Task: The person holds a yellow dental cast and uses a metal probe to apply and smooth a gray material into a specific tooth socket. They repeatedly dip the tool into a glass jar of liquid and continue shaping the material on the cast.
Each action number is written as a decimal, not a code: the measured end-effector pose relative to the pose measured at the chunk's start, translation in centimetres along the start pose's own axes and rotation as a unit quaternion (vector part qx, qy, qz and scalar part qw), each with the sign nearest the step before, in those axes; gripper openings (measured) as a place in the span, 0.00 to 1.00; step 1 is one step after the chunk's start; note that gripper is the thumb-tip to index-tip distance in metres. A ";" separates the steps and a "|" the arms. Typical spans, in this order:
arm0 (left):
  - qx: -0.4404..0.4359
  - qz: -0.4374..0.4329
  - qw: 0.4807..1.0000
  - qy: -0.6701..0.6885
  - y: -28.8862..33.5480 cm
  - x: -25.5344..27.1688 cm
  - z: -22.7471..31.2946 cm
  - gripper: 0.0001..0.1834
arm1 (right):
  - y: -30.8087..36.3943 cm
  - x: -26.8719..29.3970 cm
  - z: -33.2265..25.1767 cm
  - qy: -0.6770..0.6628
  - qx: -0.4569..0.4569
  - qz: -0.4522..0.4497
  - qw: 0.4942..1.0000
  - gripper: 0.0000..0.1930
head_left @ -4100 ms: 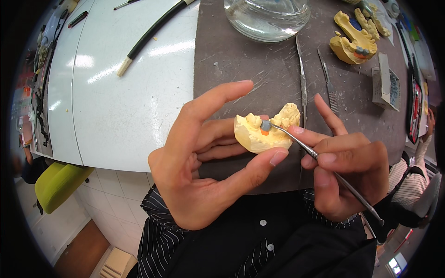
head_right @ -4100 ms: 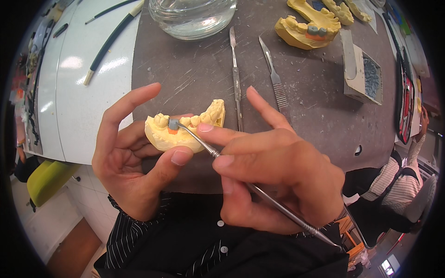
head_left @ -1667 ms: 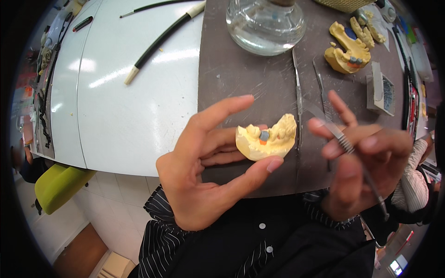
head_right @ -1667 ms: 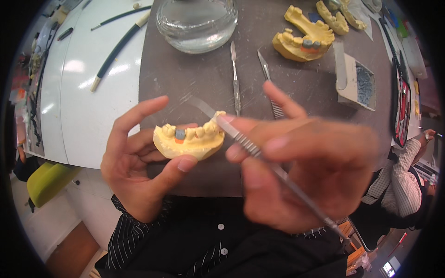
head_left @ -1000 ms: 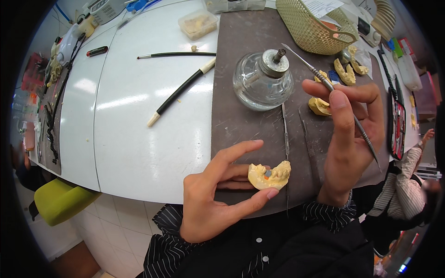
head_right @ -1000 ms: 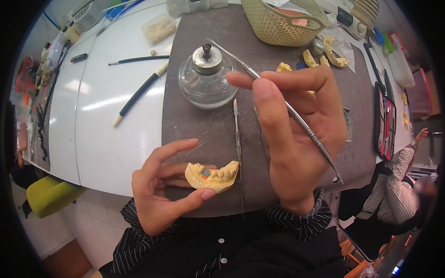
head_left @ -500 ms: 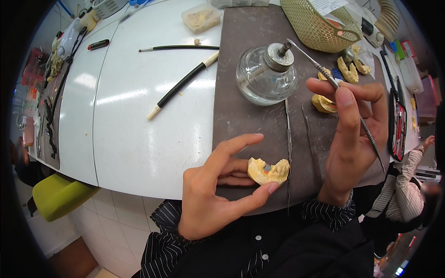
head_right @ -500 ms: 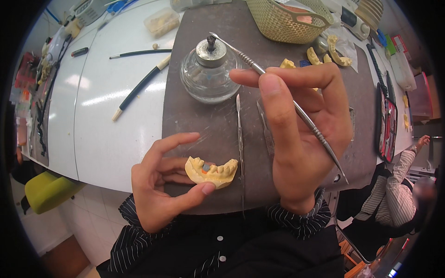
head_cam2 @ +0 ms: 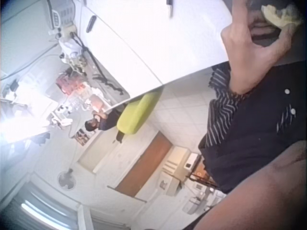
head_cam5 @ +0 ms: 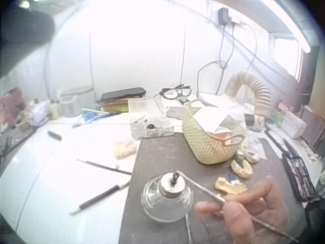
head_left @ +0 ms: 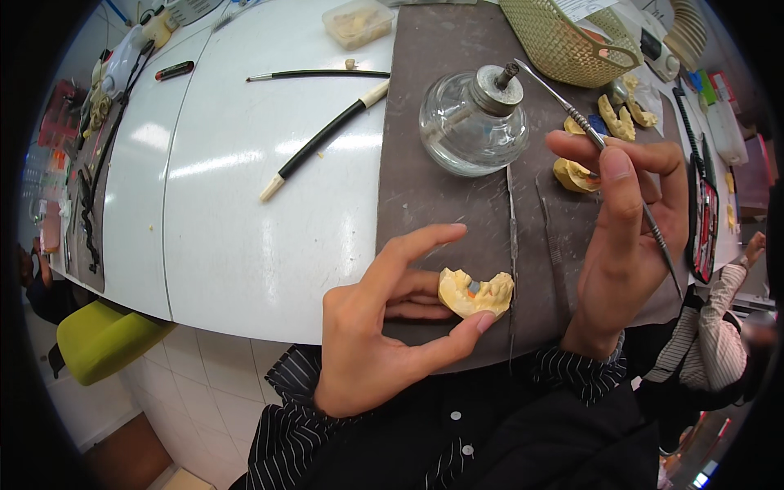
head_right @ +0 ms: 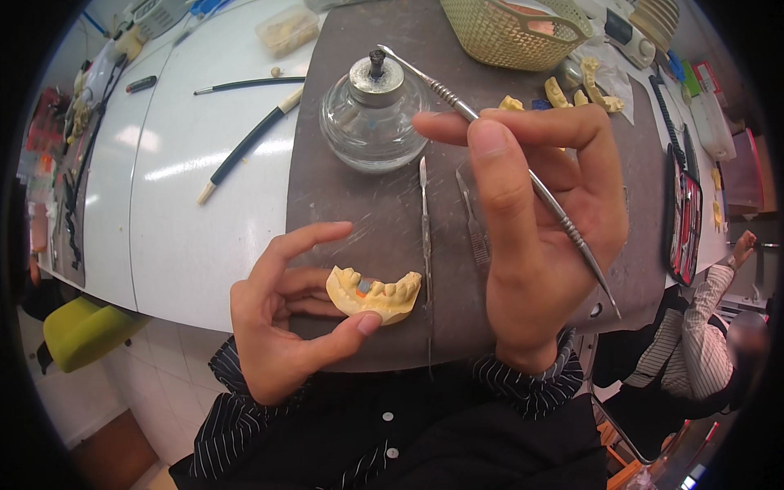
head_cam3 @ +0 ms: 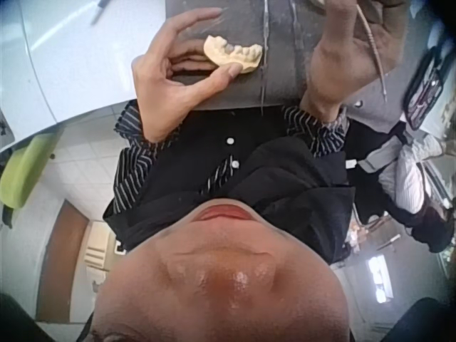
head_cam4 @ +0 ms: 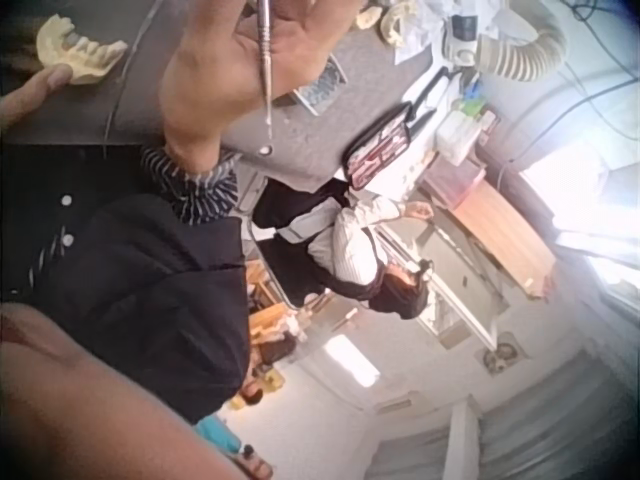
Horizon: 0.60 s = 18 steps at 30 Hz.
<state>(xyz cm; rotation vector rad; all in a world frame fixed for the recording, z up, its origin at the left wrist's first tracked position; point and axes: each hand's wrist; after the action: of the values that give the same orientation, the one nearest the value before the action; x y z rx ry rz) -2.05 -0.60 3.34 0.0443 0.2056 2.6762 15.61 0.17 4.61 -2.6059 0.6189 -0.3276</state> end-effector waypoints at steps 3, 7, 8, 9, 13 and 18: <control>-0.022 0.010 1.000 0.012 0.0 0.0 -0.4 0.31 | 0.0 -0.1 0.0 -0.006 0.002 0.000 1.000 0.05; -0.029 0.016 0.999 0.015 0.1 0.0 -0.6 0.30 | 0.0 0.1 0.2 -0.007 0.010 -0.010 1.000 0.05; -0.029 0.017 0.999 0.014 0.1 -0.1 -0.5 0.30 | 0.0 0.1 0.2 -0.007 0.010 -0.010 1.000 0.05; -0.030 0.017 0.999 0.014 0.1 -0.1 -0.5 0.30 | 0.0 0.1 0.2 -0.007 0.010 -0.011 1.000 0.05; -0.035 0.019 0.999 0.007 0.1 -0.3 -0.6 0.31 | -0.1 0.3 0.0 -0.005 0.015 -0.021 1.000 0.05; -0.006 0.025 1.000 -0.008 0.0 -0.3 -0.3 0.33 | -0.2 0.1 0.2 0.011 0.014 -0.024 1.000 0.08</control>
<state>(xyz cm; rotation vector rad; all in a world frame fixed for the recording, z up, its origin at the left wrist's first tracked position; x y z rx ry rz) -1.84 -0.80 3.08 0.0667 0.1854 2.7253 15.85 0.29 4.57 -2.5966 0.5571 -0.3775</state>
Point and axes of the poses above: each hand's wrist, its own y-axis away from the middle knuckle, its own x-axis out of the back of the hand, z = x × y, and after that the axes turned 4 degrees about y, right-handed
